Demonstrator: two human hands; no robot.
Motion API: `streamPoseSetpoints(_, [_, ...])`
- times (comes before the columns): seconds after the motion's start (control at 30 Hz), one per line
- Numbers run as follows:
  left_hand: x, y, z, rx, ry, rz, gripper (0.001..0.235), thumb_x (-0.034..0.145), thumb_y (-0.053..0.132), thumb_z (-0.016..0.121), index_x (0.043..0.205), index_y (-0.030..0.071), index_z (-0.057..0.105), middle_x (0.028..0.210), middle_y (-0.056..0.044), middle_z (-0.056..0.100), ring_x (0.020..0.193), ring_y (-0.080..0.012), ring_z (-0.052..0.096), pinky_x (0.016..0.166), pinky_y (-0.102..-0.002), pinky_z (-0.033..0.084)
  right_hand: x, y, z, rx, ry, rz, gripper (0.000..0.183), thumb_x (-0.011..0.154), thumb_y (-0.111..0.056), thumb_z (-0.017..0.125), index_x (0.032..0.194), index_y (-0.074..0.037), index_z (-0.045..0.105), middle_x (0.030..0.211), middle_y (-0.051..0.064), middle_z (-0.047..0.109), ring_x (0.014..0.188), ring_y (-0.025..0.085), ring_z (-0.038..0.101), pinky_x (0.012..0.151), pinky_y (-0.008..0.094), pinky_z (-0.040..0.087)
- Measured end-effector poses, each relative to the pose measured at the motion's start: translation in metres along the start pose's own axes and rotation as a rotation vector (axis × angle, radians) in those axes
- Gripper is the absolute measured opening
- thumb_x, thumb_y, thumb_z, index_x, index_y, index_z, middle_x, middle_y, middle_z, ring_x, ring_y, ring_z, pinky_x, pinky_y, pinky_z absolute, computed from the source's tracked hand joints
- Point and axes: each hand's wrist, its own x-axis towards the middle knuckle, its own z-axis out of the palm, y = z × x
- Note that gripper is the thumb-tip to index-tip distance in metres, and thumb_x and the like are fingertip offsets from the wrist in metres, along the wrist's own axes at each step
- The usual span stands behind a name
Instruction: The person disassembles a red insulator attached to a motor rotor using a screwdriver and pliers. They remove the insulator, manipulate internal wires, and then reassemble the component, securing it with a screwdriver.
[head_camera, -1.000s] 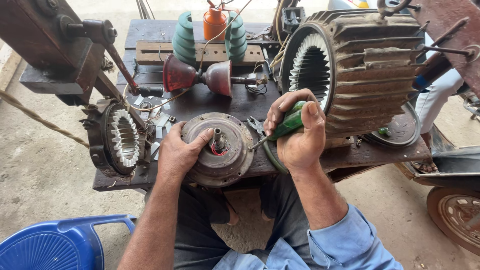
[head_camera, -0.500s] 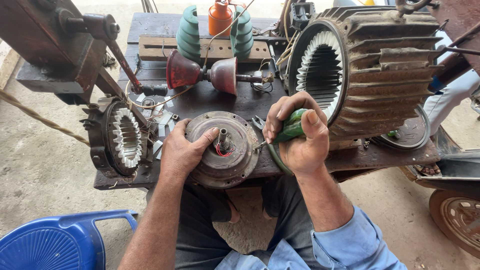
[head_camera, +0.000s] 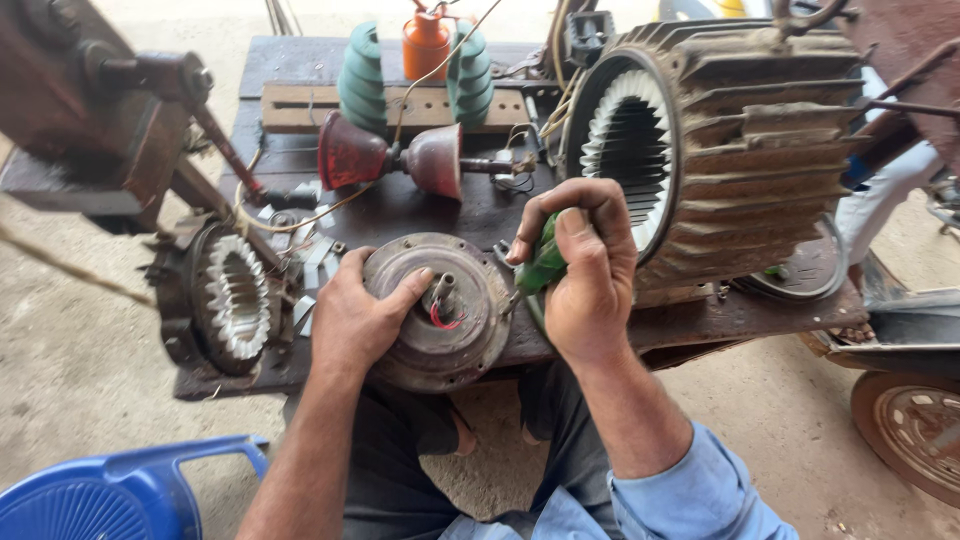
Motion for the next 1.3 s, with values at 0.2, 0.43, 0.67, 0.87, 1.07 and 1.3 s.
streamPoseSetpoints(0.2, [0.0, 0.009, -0.002, -0.002, 0.005, 0.05, 0.088, 0.072, 0.062, 0.079, 0.132, -0.001, 0.063, 0.112, -0.028, 0.073, 0.106, -0.0384, 0.072, 0.092, -0.046, 0.055, -0.001, -0.002, -0.006, 0.128, -0.067, -0.02, 0.022, 0.109, -0.022, 0.052, 0.105, -0.001, 0.056, 0.084, 0.012, 0.059, 0.071, 0.015, 0.052, 0.067, 0.031, 0.046])
streamPoseSetpoints(0.43, [-0.001, 0.011, -0.002, 0.002, -0.007, 0.0, 0.086, 0.072, 0.059, 0.08, 0.131, -0.001, 0.063, 0.111, -0.027, 0.074, 0.104, -0.0373, 0.074, 0.091, -0.045, 0.057, -0.002, 0.006, -0.005, 0.062, -0.074, -0.017, 0.029, 0.114, -0.027, 0.054, 0.102, -0.001, 0.056, 0.079, 0.013, 0.057, 0.063, 0.012, 0.048, 0.061, 0.029, 0.042])
streamPoseSetpoints(0.67, [0.0, 0.006, 0.0, -0.027, 0.032, 0.03, 0.083, 0.073, 0.058, 0.081, 0.128, -0.001, 0.064, 0.111, -0.026, 0.073, 0.104, -0.0374, 0.073, 0.09, -0.044, 0.056, 0.002, 0.007, -0.007, 0.087, -0.108, 0.025, 0.029, 0.115, -0.028, 0.056, 0.104, -0.001, 0.055, 0.074, 0.014, 0.056, 0.064, 0.014, 0.047, 0.058, 0.028, 0.041])
streamPoseSetpoints(0.87, [0.001, -0.004, 0.005, -0.057, 0.053, 0.101, 0.077, 0.075, 0.055, 0.082, 0.126, -0.001, 0.066, 0.108, -0.025, 0.075, 0.102, -0.0353, 0.075, 0.089, -0.044, 0.057, 0.017, 0.011, -0.033, 0.319, -0.301, 0.186, 0.03, 0.111, -0.025, 0.061, 0.097, 0.002, 0.058, 0.068, 0.014, 0.055, 0.056, 0.016, 0.045, 0.049, 0.03, 0.037])
streamPoseSetpoints(1.07, [0.004, 0.012, -0.004, -0.084, -0.032, 0.042, 0.081, 0.07, 0.055, 0.083, 0.127, 0.001, 0.064, 0.107, -0.023, 0.076, 0.1, -0.0324, 0.076, 0.086, -0.042, 0.059, 0.042, 0.001, -0.022, 0.424, -0.58, 0.441, 0.026, 0.104, -0.024, 0.065, 0.098, 0.001, 0.061, 0.076, 0.016, 0.06, 0.054, 0.013, 0.05, 0.05, 0.028, 0.039])
streamPoseSetpoints(1.3, [0.003, -0.001, 0.0, -0.05, -0.015, 0.051, 0.083, 0.071, 0.059, 0.082, 0.128, 0.002, 0.064, 0.109, -0.024, 0.075, 0.103, -0.0338, 0.074, 0.089, -0.043, 0.058, -0.005, 0.004, 0.017, 0.038, 0.098, 0.049, 0.017, 0.108, -0.02, 0.058, 0.104, -0.004, 0.058, 0.09, 0.011, 0.063, 0.08, 0.016, 0.059, 0.073, 0.032, 0.052])
